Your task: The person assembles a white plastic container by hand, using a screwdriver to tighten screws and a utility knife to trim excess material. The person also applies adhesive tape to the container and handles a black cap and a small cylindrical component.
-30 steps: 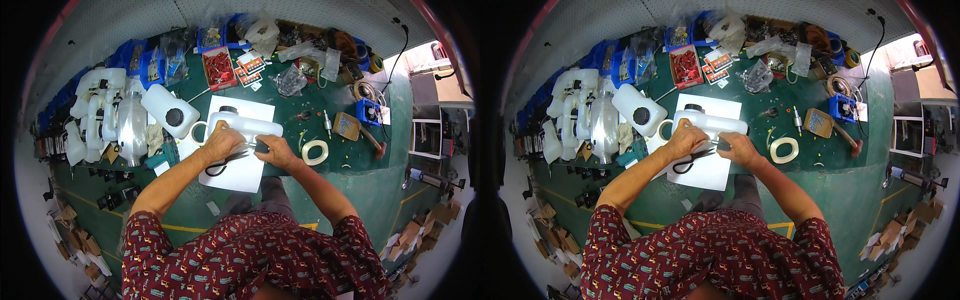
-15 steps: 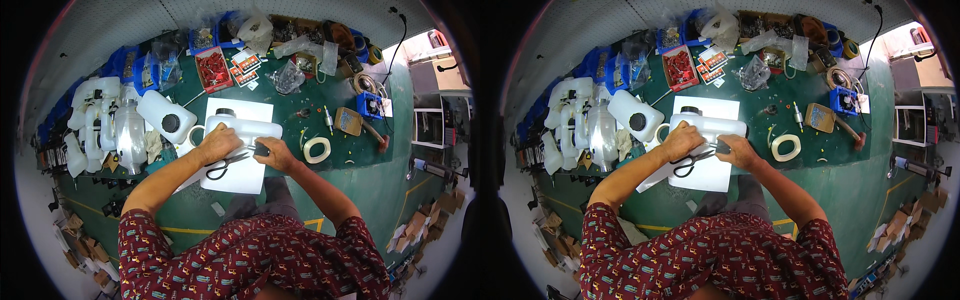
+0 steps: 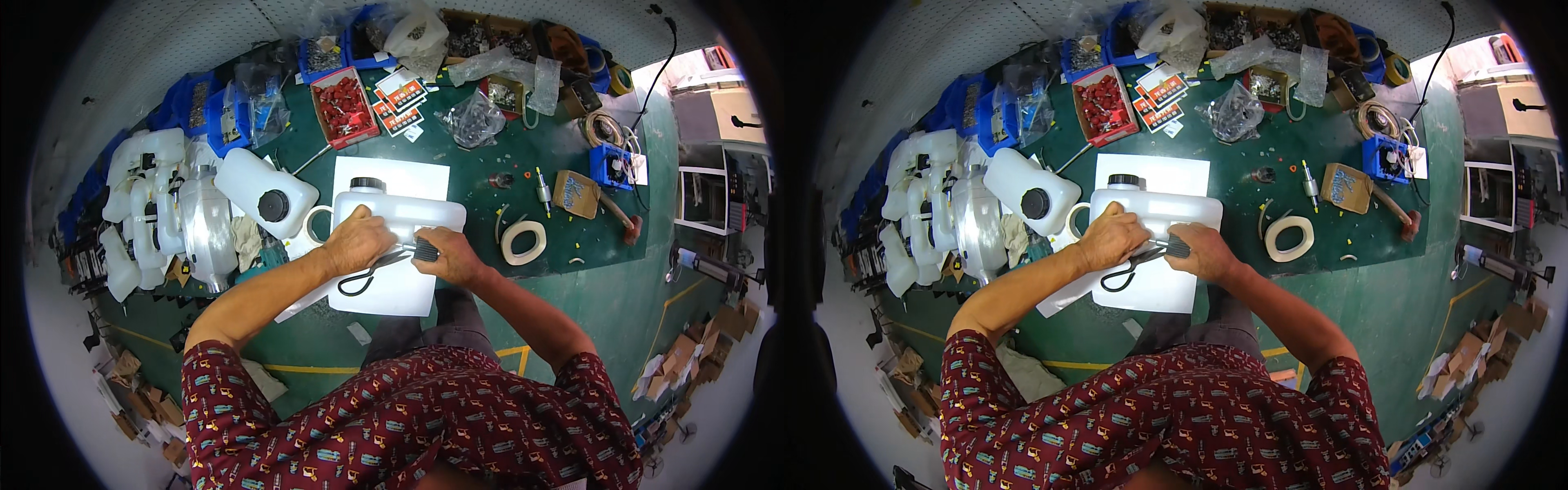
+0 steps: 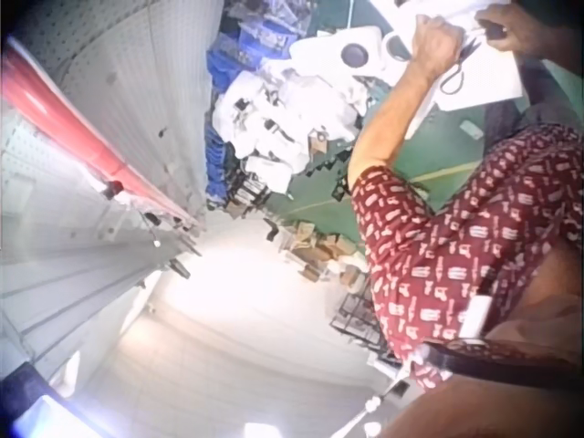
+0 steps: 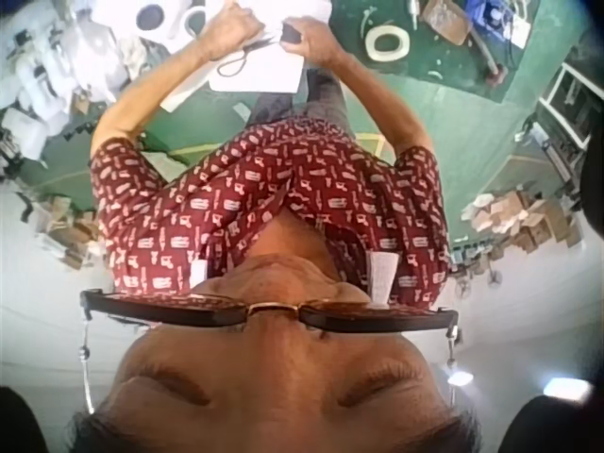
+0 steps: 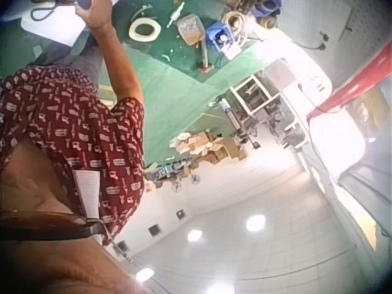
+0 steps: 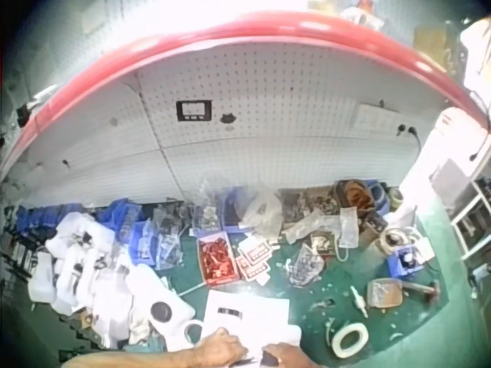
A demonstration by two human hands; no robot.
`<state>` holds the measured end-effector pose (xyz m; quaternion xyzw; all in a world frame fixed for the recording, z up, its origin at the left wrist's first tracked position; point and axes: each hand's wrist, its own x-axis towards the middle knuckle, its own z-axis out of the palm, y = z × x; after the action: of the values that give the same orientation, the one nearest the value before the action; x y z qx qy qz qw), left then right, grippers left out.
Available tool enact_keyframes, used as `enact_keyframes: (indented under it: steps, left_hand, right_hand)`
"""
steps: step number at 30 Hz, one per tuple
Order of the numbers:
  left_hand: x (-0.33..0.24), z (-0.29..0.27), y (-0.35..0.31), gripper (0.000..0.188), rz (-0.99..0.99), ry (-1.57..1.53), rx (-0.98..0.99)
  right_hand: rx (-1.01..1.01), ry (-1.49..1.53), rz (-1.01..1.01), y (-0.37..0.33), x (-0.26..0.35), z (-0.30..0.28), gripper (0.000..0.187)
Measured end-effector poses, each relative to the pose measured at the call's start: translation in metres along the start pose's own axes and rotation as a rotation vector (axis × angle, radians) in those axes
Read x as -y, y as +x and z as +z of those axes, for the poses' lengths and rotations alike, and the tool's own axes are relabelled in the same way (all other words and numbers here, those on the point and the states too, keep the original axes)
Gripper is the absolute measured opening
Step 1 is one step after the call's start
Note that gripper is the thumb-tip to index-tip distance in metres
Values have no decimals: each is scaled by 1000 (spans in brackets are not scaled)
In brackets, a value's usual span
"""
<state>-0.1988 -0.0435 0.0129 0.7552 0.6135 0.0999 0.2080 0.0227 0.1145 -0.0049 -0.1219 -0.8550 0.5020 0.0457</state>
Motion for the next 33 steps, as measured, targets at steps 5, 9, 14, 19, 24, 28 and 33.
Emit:
enact_keyframes:
  steps: [5, 9, 14, 19, 24, 28, 33]
  left_hand:
    - [0, 2, -3, 4, 24, -19, 5]
    - [1, 3, -3, 6, 23, -22, 10]
    - [8, -7, 9, 6, -28, 45, 39]
    - [9, -15, 7, 15, 43, 29, -16]
    - [24, -18, 13, 18, 86, 224, 43]
    - [28, -11, 12, 17, 117, 203, -12]
    - [28, -6, 12, 16, 110, 182, 21]
  right_hand:
    - [13, 14, -44, 3, 0, 2, 44]
    - [8, 36, -43, 5, 1, 5, 43]
    - [55, 85, 84, 18, -5, -5, 44]
    - [18, 133, 127, 11, 8, -11, 38]
    - [-60, 102, 63, 17, 2, -18, 41]
    - [-74, 98, 77, 18, 0, -18, 43]
    - [0, 84, 122, 21, 1, -17, 43]
